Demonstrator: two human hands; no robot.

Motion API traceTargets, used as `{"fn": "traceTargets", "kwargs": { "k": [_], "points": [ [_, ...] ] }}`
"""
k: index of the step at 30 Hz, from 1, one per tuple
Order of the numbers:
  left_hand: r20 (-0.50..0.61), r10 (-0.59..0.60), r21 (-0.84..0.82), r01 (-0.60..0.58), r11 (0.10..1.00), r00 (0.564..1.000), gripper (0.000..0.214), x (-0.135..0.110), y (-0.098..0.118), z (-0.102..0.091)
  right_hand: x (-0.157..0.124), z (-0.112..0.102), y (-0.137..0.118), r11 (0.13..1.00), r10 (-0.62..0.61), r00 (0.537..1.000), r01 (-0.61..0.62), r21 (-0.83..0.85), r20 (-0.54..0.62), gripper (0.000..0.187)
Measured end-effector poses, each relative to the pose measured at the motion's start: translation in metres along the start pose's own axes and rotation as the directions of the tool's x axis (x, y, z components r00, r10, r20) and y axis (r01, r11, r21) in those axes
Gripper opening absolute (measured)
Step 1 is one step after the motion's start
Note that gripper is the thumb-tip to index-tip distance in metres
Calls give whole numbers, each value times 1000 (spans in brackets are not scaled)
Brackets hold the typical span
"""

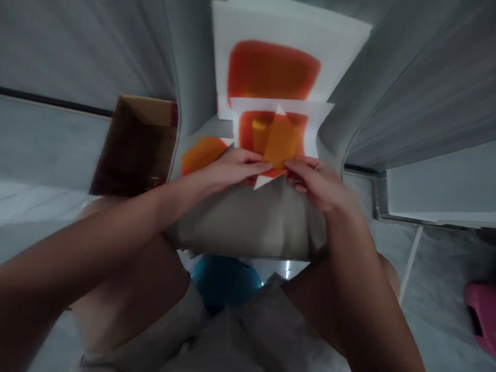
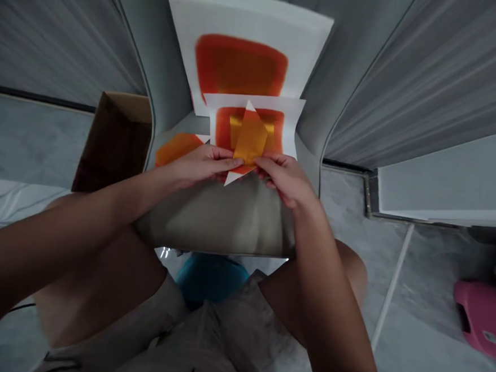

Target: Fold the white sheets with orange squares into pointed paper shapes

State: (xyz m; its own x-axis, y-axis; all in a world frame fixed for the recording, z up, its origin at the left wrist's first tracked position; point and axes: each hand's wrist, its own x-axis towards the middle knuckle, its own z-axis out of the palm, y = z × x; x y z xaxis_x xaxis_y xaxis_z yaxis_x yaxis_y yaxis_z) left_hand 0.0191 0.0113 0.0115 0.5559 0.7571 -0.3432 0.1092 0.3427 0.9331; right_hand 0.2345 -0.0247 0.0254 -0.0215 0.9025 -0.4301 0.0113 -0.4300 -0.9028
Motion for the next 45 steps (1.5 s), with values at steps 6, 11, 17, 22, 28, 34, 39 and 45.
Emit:
{"fn": "traceTargets", "kwargs": {
  "k": [6,11,17,22,28,34,39,45],
  "points": [
    [62,-75,32,73,997,995,36,-11,11,-3,0,9,8,994,-99,988,105,44,-121,33],
    [68,-131,4,131,991,989,33,-13,9,-4,-3,14,8,992,-40,990,55,114,-133,37],
    [128,-194,-3,196,981,973,38,-14,12,-13,-9,15,11,992,11,999,-7,124,-33,35],
    [168,-264,-7,269,963,950,41,-17,22,-22,-11,19,11,993,-6,1000,9,115,-30,34],
    [113,-212,30,210,977,971,34,-18,26,-27,-11,25,13,991,-36,998,43,124,-58,32],
    [153,-259,102,245,964,954,39,-16,26,-28,-13,33,17,991,-45,991,60,119,-124,31],
    [146,-246,165,222,961,958,42,-12,19,-31,-14,38,20,990,-16,993,33,140,-120,33],
    [124,-282,254,244,936,951,47,-16,26,-31,-13,41,24,980,34,993,-10,200,-116,35]
  ]
}}
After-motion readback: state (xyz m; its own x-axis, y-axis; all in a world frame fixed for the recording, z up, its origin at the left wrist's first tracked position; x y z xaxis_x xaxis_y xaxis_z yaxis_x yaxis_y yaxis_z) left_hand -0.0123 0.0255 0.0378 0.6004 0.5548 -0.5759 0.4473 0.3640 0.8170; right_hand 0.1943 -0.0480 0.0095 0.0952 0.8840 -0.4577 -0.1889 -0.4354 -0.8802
